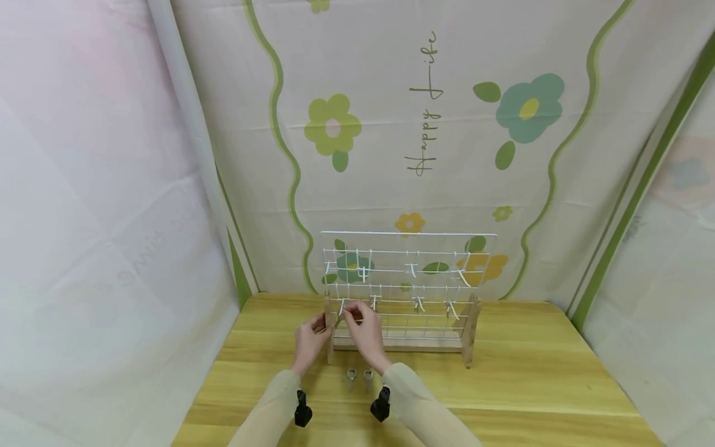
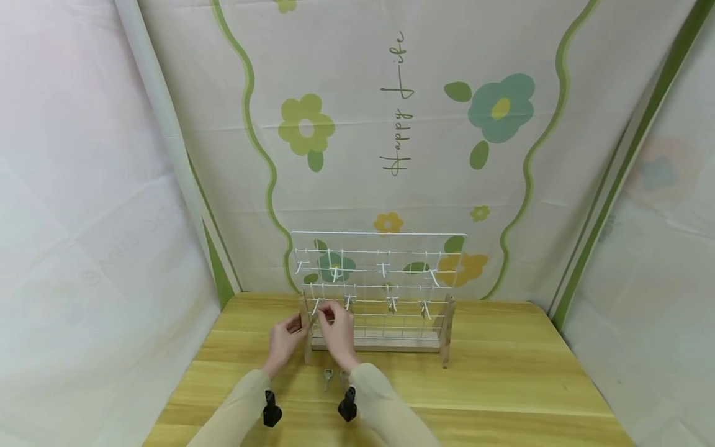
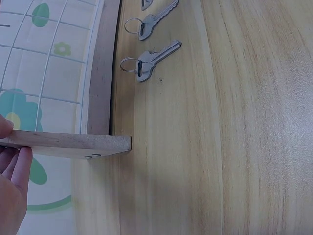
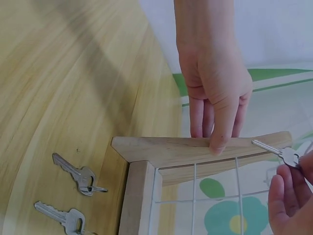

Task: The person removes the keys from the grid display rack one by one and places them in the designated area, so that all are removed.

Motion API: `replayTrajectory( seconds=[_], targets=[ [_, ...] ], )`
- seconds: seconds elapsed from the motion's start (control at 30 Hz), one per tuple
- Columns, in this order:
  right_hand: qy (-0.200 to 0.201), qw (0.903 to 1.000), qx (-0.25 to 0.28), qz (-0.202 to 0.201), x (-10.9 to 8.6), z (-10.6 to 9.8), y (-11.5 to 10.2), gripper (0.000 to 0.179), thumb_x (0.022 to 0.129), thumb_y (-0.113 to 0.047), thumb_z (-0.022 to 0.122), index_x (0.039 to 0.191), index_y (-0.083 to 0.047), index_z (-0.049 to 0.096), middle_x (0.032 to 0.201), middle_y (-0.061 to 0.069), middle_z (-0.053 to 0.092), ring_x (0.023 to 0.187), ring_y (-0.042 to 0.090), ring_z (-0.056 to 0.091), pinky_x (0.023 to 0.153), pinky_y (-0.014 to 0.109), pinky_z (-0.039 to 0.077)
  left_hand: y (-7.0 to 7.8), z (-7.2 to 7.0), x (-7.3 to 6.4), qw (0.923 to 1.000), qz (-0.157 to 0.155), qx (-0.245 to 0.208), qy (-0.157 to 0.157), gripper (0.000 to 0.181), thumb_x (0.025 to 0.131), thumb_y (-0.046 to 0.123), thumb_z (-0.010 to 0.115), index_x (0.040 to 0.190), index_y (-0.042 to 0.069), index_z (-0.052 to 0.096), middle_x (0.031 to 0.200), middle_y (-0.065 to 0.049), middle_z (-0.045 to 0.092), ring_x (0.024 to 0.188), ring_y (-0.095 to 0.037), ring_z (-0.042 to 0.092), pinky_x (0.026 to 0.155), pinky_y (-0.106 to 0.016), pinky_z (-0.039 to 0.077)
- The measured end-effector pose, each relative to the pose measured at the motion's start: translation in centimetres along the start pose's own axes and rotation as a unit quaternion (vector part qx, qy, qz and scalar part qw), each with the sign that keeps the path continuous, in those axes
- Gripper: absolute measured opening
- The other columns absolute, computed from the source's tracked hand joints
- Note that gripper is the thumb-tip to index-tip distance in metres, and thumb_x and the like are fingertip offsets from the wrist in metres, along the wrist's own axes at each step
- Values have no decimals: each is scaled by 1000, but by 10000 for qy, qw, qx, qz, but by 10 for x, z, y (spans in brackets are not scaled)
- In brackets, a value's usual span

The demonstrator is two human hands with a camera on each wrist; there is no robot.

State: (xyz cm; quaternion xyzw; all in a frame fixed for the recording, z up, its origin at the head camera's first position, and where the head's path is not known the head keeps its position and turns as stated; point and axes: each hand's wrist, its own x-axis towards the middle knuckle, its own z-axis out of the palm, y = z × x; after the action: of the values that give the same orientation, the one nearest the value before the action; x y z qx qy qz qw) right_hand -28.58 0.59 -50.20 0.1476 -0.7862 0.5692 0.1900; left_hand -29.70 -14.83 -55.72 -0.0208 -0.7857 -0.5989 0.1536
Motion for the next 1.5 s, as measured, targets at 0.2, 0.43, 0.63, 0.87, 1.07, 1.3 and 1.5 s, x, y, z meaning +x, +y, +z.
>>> replayTrajectory(
  seconds=[0.2, 0.43, 0.63, 0.87, 1.07, 1.3, 1.5],
  targets=[
    [-43, 10000, 21, -36, -3, -6, -4, 4, 93, -10, 67, 94, -7, 70, 91, 9, 75, 81, 20, 71, 68, 16, 59, 2, 1, 0, 9999, -79, 113, 57, 40, 85, -3, 73, 123, -12, 63, 115, -32, 68, 107, -42, 69, 85, -33, 63],
    [-127, 9998, -6, -180, -9, -14, -10, 4, 93, -9, 67, 94, -5, 69, 90, 9, 75, 79, 16, 70, 66, 17, 59, 1, 0, -1, 9999, -110, -15, 18, 40, 86, -3, 72, 123, -13, 62, 116, -33, 67, 107, -43, 69, 85, -35, 63],
    [-267, 9996, 59, -112, -17, -20, -12, 8, 93, -11, 67, 94, -3, 67, 90, 9, 74, 79, 13, 69, 68, 16, 59, -1, 1, 0, 9999, -128, -15, 11, 39, 86, -4, 71, 124, -12, 63, 117, -31, 68, 107, -41, 69, 85, -33, 63],
    [-197, 9998, -39, -16, -27, -31, -4, 4, 91, -6, 66, 94, -3, 67, 89, 9, 74, 79, 13, 68, 67, 17, 59, -3, 2, 1, 9999, -152, 24, 6, 40, 86, -3, 72, 124, -12, 62, 118, -32, 67, 107, -41, 69, 84, -33, 63],
    [-227, 9994, -186, 164, -37, -46, 17, 3, 89, -1, 67, 92, -1, 67, 87, 12, 72, 76, 12, 66, 64, 15, 58, -1, 1, 0, 9998, -202, -40, -4, 40, 87, -4, 70, 126, -13, 61, 119, -32, 67, 108, -42, 68, 84, -32, 63],
    [-416, 9963, -570, 497, -49, -66, 45, 5, 87, 0, 68, 90, -4, 66, 86, 8, 71, 74, 7, 62, 64, 15, 56, -2, 1, 0, 9998, -200, 56, 3, 40, 87, -2, 71, 125, -11, 62, 119, -30, 67, 108, -41, 69, 85, -34, 63],
    [-318, 9958, -743, 422, -56, -83, 68, 7, 83, 6, 67, 86, 0, 65, 82, 10, 71, 71, 6, 62, 62, 15, 56, -2, 2, 0, 9996, -269, -9, 20, 41, 87, -3, 71, 126, -11, 62, 120, -30, 67, 109, -41, 68, 86, -33, 63]
  ],
)
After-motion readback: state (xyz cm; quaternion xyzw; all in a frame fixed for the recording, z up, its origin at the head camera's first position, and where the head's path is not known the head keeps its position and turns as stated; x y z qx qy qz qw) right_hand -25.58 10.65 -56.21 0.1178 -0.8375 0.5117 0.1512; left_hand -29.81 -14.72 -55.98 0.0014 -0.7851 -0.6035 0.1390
